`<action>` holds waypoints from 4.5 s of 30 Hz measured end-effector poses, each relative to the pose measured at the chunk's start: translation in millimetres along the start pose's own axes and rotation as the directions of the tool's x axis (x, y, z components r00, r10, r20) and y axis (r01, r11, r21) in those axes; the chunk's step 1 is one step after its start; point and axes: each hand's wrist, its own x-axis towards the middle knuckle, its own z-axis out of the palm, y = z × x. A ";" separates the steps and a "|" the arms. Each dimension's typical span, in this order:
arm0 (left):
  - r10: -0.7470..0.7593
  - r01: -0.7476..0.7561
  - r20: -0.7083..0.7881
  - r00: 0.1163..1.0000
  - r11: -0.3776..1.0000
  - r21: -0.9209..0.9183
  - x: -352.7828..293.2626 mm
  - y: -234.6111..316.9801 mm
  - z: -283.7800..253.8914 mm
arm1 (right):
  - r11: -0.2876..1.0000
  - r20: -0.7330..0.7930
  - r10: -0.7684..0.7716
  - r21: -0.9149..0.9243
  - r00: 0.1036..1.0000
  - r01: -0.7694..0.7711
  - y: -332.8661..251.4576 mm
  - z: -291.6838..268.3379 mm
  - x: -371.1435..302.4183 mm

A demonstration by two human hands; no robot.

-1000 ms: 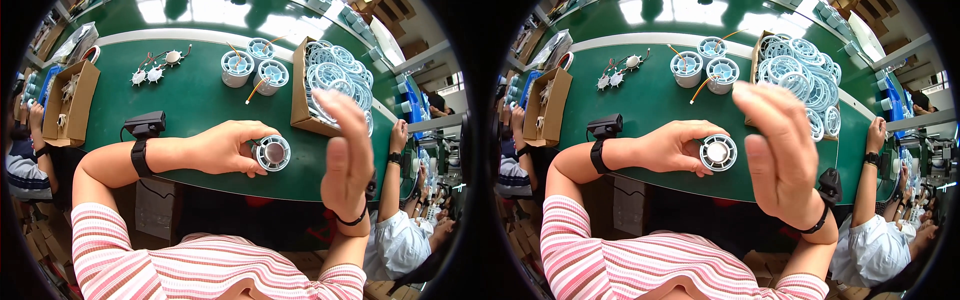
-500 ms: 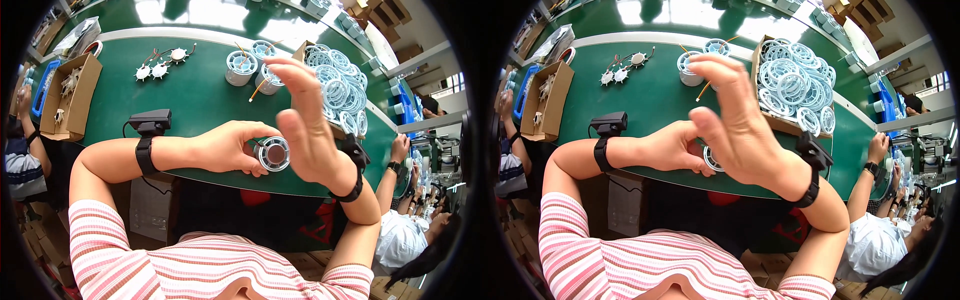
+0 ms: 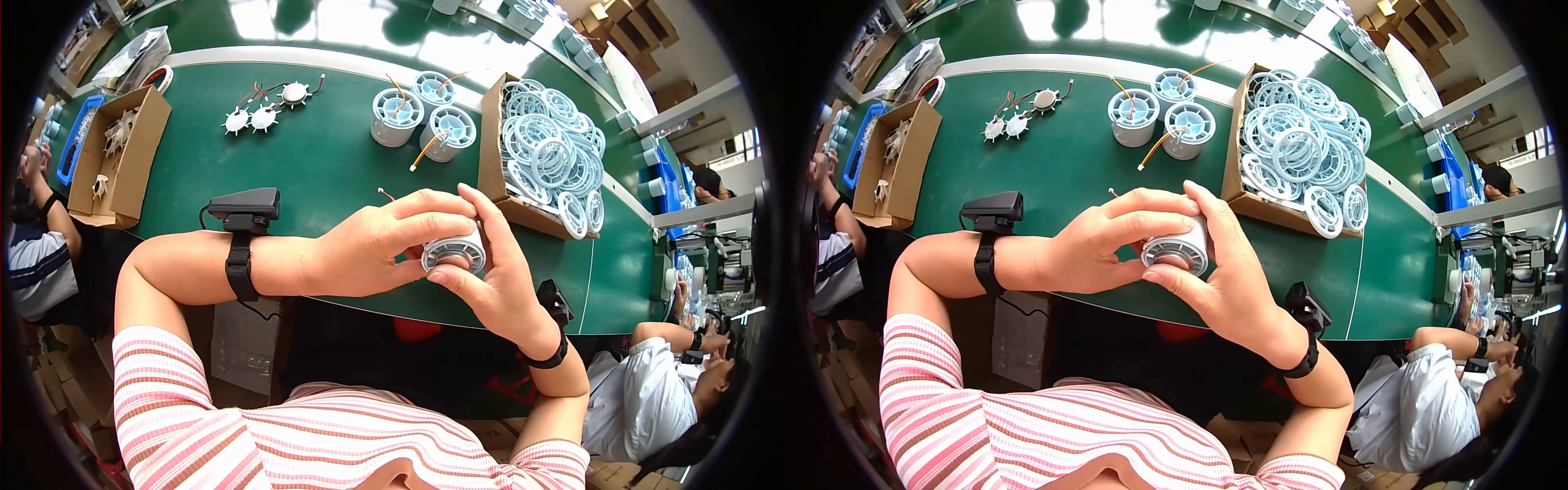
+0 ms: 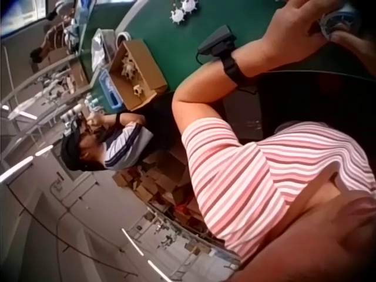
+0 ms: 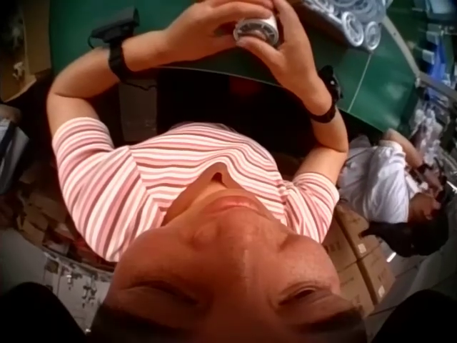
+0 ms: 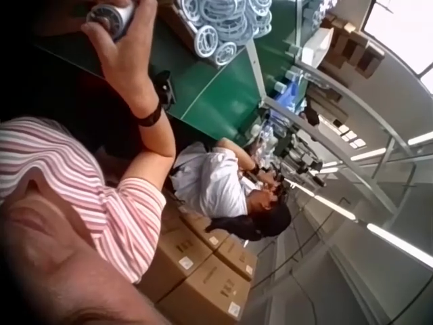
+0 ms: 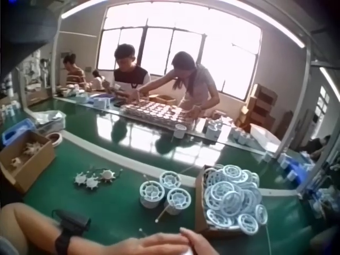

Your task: The person picks up a motor and a plastic housing, inserts the motor into the housing, and presses it into place. They then thread the wires through the housing and set the assembled unit on the table.

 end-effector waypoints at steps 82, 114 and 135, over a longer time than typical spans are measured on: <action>-0.443 0.558 -0.340 0.829 0.689 0.463 -12.8 72.9 -1.0 | 0.806 -0.132 -0.360 -0.543 0.924 0.237 17.9 18.9 -36.1; 0.011 0.044 -0.084 0.996 0.786 0.617 25.8 -14.0 -123.2 | 0.667 -0.357 -0.522 -0.737 0.775 0.111 -64.4 -105.3 -48.2; -0.261 0.296 -0.149 0.954 0.732 0.613 23.0 -41.2 -130.7 | 0.319 -0.651 0.044 -0.709 0.758 -0.628 164.2 -407.3 221.9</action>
